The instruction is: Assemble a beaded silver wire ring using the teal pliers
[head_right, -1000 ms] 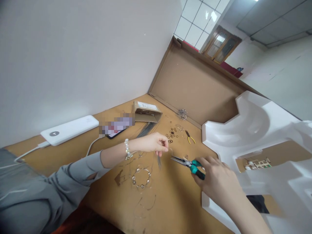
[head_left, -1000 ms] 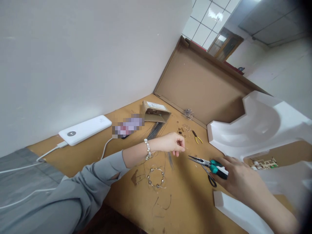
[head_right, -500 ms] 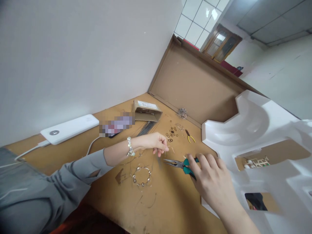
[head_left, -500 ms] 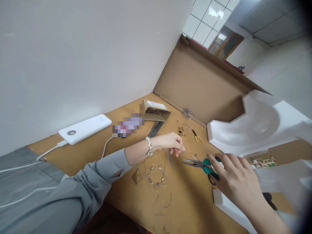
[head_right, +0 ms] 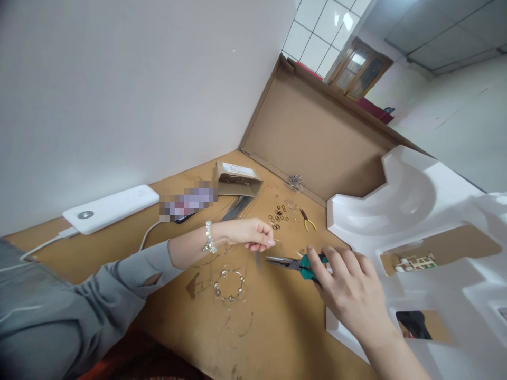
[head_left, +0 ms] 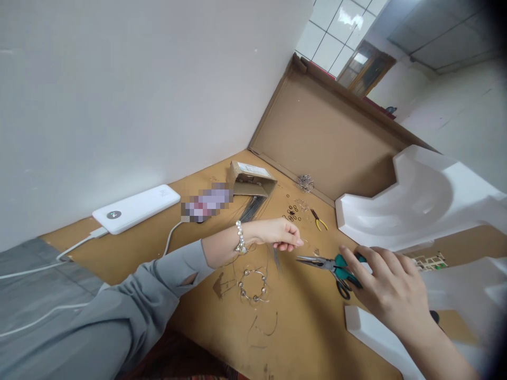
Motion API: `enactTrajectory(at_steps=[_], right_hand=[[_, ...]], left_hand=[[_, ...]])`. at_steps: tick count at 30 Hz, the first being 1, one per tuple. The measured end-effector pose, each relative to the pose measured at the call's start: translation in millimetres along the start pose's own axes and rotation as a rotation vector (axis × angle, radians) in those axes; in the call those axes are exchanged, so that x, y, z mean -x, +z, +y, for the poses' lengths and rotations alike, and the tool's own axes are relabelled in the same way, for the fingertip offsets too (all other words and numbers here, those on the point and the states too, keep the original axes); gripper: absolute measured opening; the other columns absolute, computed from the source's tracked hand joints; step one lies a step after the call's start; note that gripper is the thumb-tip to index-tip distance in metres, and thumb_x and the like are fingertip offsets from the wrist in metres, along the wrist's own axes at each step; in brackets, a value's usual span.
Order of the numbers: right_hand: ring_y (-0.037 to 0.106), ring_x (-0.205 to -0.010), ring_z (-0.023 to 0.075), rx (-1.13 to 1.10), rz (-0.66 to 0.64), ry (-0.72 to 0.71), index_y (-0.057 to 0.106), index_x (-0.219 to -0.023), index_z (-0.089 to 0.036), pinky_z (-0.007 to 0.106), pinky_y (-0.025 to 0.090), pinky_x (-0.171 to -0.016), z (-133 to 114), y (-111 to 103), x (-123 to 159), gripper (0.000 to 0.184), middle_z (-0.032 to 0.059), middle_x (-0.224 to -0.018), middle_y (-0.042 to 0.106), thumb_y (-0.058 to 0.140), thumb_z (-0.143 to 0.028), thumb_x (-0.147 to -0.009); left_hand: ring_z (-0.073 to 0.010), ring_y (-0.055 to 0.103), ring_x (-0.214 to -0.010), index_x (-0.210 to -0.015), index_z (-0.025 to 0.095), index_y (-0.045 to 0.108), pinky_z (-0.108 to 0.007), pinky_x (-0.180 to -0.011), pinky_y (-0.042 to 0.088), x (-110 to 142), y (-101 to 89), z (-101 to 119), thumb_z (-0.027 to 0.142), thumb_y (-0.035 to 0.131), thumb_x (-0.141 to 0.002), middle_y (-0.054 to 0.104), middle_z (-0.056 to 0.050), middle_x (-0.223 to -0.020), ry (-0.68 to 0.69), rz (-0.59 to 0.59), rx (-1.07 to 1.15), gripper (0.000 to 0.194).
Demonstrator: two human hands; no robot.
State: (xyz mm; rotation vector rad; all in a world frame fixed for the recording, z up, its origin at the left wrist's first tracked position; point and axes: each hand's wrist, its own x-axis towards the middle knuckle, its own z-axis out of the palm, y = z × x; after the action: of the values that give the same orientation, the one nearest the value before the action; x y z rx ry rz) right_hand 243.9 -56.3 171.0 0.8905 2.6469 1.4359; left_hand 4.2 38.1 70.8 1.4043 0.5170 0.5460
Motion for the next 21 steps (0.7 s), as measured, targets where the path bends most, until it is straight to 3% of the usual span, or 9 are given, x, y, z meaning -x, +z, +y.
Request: enactTrajectory(at_steps=[8,21], right_hand=[[0.053,-0.079,0.0224,0.006,0.035,-0.002,0.056,-0.114,-0.020,0.035,0.031,-0.066,1.9,-1.5,-1.2,0.031,0.0089,-0.091,0.067,0.060,-0.020,-0.083],[0.052,-0.079,0.0222,0.009,0.030,-0.001,0.055,-0.116,-0.021,0.035,0.030,-0.066,0.4,-1.3,-0.6,0.032,0.0084,-0.091,0.067,0.056,-0.016,-0.084]], left_hand=[[-0.0014,0.042,-0.043,-0.065,0.013,0.053,-0.018,-0.041,0.024,-1.1,-1.2,-1.5,0.035,0.066,-0.075,0.055,0.003,-0.060,-0.049,-0.024,0.045,0.027],[-0.0019,0.042,-0.044,-0.064,0.014,0.053,-0.019,-0.041,0.023,-1.3,-0.4,-3.8,0.046,0.071,-0.068,0.054,0.004,-0.059,-0.041,-0.047,0.072,0.037]])
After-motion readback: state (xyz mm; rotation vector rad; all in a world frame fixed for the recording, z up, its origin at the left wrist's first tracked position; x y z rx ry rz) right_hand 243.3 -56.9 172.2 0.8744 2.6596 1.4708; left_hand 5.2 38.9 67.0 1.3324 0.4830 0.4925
